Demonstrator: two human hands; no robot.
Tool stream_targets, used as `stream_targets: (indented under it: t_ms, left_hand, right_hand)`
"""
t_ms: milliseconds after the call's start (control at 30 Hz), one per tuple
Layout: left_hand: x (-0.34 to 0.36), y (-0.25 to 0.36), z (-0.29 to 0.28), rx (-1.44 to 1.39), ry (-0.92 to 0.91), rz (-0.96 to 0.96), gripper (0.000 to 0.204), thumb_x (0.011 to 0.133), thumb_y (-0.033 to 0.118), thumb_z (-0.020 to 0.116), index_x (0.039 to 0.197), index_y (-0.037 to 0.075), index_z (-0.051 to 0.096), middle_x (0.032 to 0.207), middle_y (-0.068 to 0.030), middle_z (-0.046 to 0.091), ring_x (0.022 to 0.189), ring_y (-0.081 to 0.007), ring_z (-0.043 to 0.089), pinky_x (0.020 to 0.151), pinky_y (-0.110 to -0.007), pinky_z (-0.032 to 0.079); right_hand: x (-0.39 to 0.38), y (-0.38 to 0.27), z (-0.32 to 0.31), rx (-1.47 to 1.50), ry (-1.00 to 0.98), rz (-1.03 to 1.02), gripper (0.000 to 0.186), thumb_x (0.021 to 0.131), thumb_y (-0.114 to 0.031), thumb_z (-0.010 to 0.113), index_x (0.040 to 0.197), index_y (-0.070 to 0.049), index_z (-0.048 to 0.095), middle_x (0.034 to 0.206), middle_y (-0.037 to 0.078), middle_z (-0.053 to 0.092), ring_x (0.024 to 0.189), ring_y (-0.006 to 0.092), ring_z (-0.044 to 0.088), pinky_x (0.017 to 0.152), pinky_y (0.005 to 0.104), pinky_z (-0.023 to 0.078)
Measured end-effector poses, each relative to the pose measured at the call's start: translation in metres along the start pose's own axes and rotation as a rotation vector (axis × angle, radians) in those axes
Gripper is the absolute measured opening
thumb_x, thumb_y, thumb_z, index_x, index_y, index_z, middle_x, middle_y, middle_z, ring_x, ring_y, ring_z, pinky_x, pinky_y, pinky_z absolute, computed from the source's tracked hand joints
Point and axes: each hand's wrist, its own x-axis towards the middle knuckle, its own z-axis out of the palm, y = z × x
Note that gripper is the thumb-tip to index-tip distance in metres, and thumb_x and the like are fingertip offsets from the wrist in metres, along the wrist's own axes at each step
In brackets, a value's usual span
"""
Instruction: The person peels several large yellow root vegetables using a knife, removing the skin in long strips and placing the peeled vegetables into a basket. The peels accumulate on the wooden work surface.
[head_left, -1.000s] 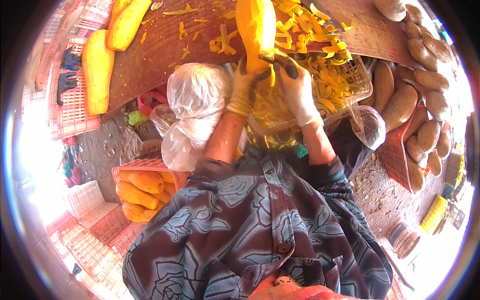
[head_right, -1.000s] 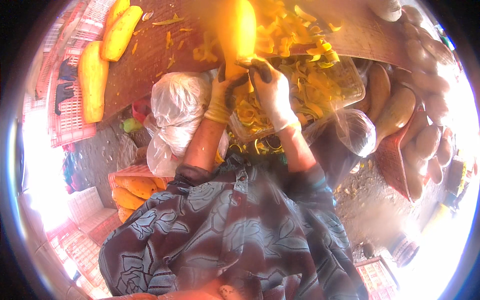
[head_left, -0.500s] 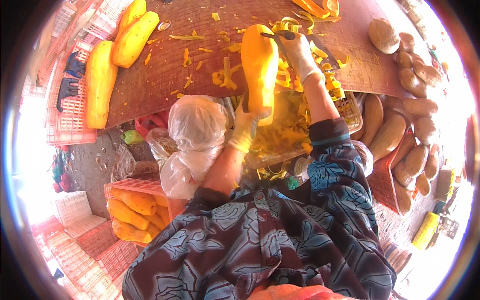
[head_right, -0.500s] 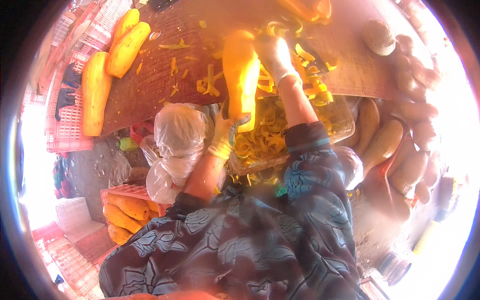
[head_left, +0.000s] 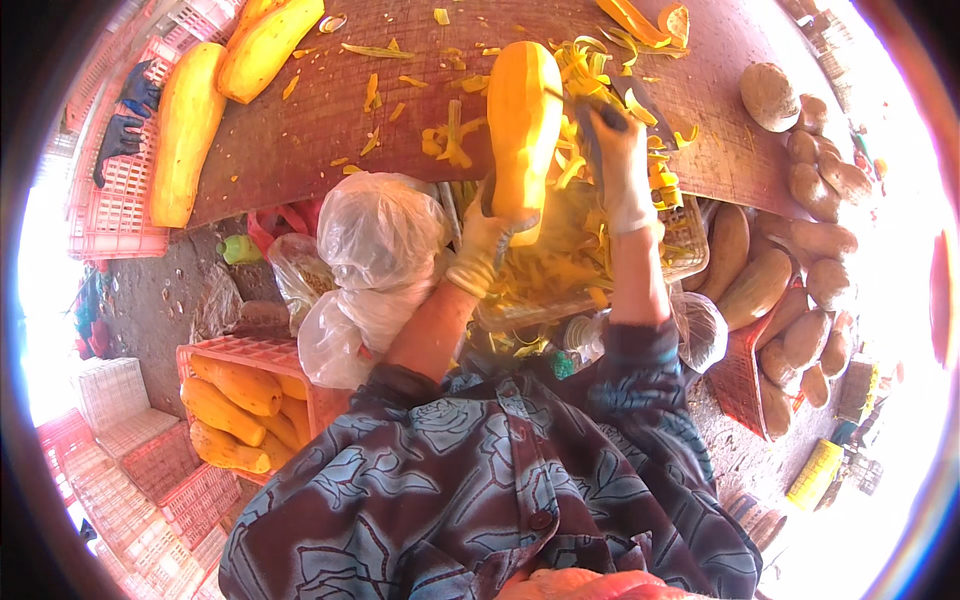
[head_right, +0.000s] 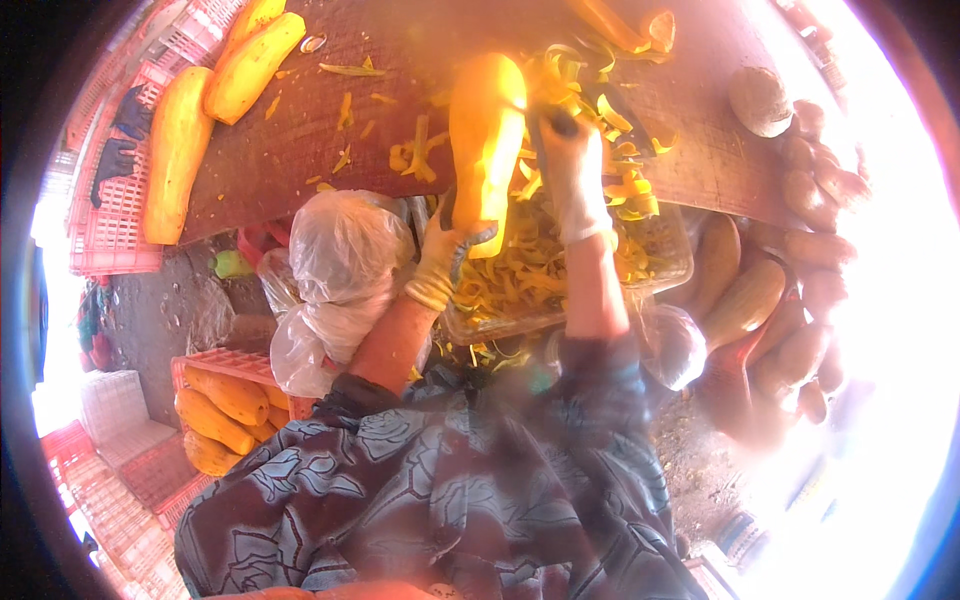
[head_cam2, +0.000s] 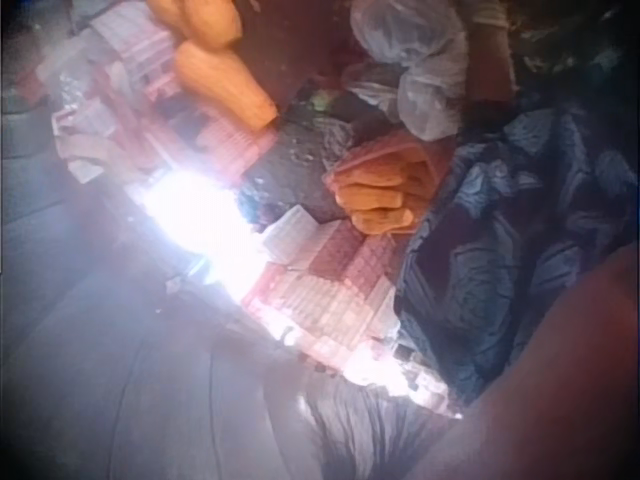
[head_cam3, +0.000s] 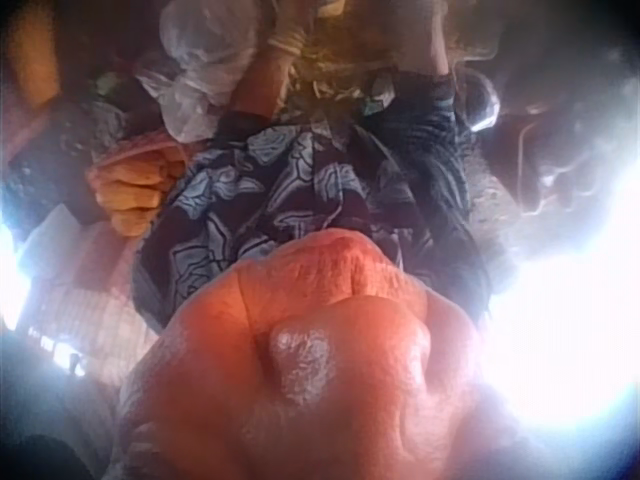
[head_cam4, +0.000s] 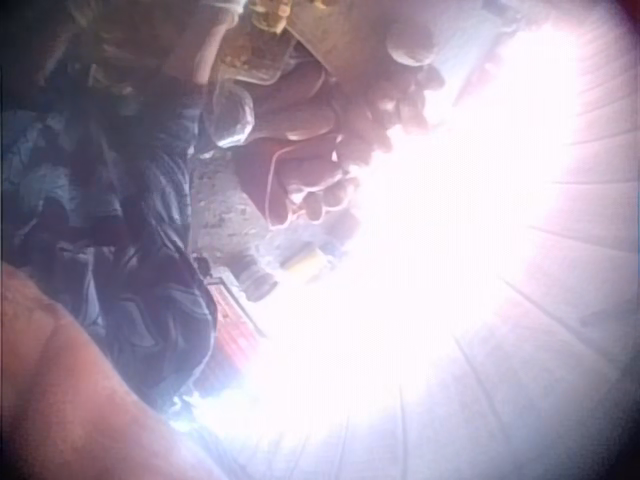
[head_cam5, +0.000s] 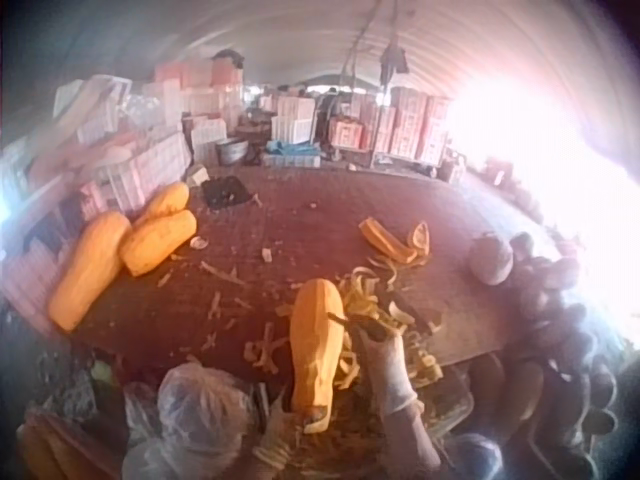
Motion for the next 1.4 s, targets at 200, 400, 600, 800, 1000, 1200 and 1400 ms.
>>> stream_targets:
  t_ms: [200, 400, 600, 800, 1000, 1200, 1400]
  left_hand:
    - [-0.004, 0.008, 0.007, -0.149, 0.059, -0.082, 0.082, 0.075, 0.011, 0.09, 0.147, 0.002, 0.052, 0.13, -0.006, 0.065, 0.117, -0.0172, 0.064, 0.099, -0.032, 0.055]
    - [-0.001, -0.002, 0.005, -0.132, 0.073, -0.071, 0.076, 0.078, 0.007, 0.087, 0.146, 0.002, 0.053, 0.13, -0.0063, 0.066, 0.117, -0.0176, 0.063, 0.099, -0.032, 0.054]
    - [0.003, -0.005, 0.003, -0.084, 0.018, -0.007, 0.075, 0.077, 0.004, 0.088, 0.144, -0.001, 0.054, 0.13, -0.0042, 0.065, 0.114, -0.0178, 0.062, 0.099, -0.032, 0.051]
    - [0.002, -0.001, 0.007, -0.149, -0.008, 0.016, 0.078, 0.076, 0.003, 0.088, 0.146, 0.002, 0.053, 0.131, -0.0067, 0.064, 0.118, -0.0182, 0.062, 0.1, -0.032, 0.052]
    - [0.007, -0.007, -0.004, 0.068, -0.06, -0.086, 0.076, 0.077, -0.001, 0.084, 0.145, 0.007, 0.051, 0.129, -0.0057, 0.063, 0.116, -0.0194, 0.064, 0.092, -0.035, 0.058]
    - [0.007, -0.017, -0.01, -0.001, -0.109, -0.058, 0.091, 0.071, 0.0, 0.087, 0.151, 0.008, 0.046, 0.132, -0.0056, 0.061, 0.117, -0.0194, 0.062, 0.096, -0.034, 0.055]
    - [0.013, -0.016, -0.011, 0.085, -0.12, 0.001, 0.105, 0.065, 0.007, 0.093, 0.155, 0.008, 0.04, 0.14, -0.0079, 0.057, 0.125, -0.0204, 0.058, 0.102, -0.035, 0.052]
  right_hand:
    - [0.092, -0.021, 0.027, -0.768, 0.027, -0.445, 0.034, 0.096, -0.031, 0.068, 0.114, -0.004, 0.077, 0.085, 0.014, 0.075, 0.075, 0.0191, 0.07, 0.072, 0.036, 0.055]
    - [0.048, -0.014, 0.024, -0.432, -0.076, -0.167, 0.028, 0.097, -0.025, 0.067, 0.111, -0.003, 0.077, 0.074, 0.009, 0.071, 0.061, 0.0137, 0.063, 0.06, 0.0322, 0.052]
    - [-0.017, 0.006, 0.023, -0.457, 0.063, -0.243, 0.026, 0.098, -0.031, 0.065, 0.109, -0.009, 0.074, 0.088, 0.018, 0.074, 0.079, 0.0396, 0.072, 0.073, 0.0439, 0.056]
    - [-0.096, 0.032, 0.025, -0.363, 0.082, -0.132, 0.026, 0.097, -0.022, 0.068, 0.121, -0.014, 0.073, 0.092, 0.02, 0.075, 0.088, 0.038, 0.074, 0.076, 0.0423, 0.058]
    - [-0.157, 0.056, -0.002, -0.011, -0.014, 0.096, 0.029, 0.097, -0.006, 0.064, 0.125, -0.003, 0.071, 0.103, 0.014, 0.079, 0.093, 0.0167, 0.074, 0.084, 0.0324, 0.056]
    - [-0.105, 0.043, -0.017, -0.108, 0.079, -0.058, 0.024, 0.1, -0.01, 0.065, 0.121, -0.001, 0.073, 0.092, 0.007, 0.075, 0.081, 0.008, 0.064, 0.076, 0.0273, 0.053]
    - [-0.09, 0.038, 0.021, -0.476, 0.068, -0.29, 0.033, 0.096, -0.02, 0.07, 0.127, -0.01, 0.072, 0.105, 0.017, 0.076, 0.09, 0.0301, 0.074, 0.08, 0.0381, 0.057]
